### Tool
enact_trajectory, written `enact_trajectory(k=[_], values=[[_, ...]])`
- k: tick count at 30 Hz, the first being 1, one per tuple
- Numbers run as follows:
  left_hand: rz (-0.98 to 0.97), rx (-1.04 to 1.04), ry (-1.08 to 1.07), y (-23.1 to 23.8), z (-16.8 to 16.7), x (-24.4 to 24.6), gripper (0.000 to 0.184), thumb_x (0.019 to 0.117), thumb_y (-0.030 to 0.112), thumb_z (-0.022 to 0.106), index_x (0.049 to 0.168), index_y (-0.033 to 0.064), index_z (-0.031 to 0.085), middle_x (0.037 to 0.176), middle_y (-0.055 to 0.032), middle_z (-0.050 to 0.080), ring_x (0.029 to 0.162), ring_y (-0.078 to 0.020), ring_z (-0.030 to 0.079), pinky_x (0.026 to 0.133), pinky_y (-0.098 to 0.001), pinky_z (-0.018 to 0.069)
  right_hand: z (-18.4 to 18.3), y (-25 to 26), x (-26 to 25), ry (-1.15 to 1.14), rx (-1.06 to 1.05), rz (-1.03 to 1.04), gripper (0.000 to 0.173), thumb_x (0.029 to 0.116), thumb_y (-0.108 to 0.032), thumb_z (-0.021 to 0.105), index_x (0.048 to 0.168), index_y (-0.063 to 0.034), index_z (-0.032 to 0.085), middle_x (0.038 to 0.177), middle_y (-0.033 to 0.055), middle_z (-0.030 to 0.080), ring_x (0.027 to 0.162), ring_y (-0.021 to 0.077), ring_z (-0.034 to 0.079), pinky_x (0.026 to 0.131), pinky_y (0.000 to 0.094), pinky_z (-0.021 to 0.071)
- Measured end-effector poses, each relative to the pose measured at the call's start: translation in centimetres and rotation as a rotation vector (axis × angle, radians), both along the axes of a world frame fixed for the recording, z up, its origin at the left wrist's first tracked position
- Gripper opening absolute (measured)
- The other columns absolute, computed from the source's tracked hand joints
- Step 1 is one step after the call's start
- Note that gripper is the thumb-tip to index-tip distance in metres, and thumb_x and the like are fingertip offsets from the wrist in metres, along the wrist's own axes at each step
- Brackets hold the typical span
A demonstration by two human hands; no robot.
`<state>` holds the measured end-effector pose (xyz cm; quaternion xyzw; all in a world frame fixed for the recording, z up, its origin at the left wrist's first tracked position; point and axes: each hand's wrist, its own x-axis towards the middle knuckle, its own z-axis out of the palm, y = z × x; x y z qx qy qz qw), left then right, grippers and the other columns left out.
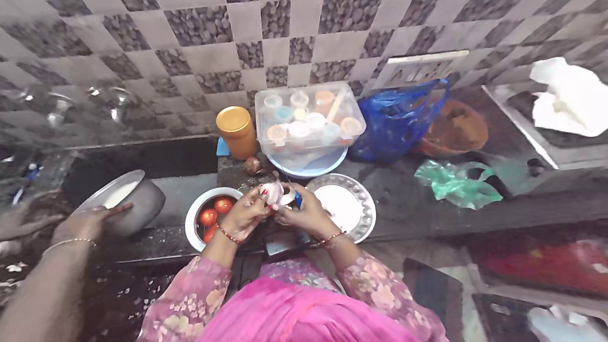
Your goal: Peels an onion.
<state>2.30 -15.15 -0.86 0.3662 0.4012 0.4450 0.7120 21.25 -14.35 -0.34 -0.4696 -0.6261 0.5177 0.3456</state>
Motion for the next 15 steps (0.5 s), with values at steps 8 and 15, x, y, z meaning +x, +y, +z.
enact_trajectory(k=[8,15], values=[[0.0,0.012,0.043,-0.2,-0.3,-0.1,0.038,0.0827,0.002,0.066,0.119,0.0063,0.053,0.097,-0.0021,0.068,0.086,-0.0107,0.068,0.081,-0.0296,0.0588,0.2,0.4,1.0,-0.083,-0.035,0.075,0.043,0.0908,-0.02,0.071,0.129,-0.0011,0.063,0.097,0.0097,0.069,0.074,0.01,0.065,0.071,0.03,0.0582],[0.051,0.022,0.141,-0.4,0.1,1.0,0.044,0.0831,-0.005,0.067,0.123,0.0021,0.05,0.096,-0.0041,0.068,0.084,-0.0105,0.068,0.078,-0.0279,0.0589,-0.1,0.0,-0.3,-0.251,0.087,-0.141,0.015,0.0874,-0.017,0.065,0.093,-0.0031,0.069,0.076,0.0057,0.062,0.069,0.0147,0.058,0.065,0.0375,0.0496]])
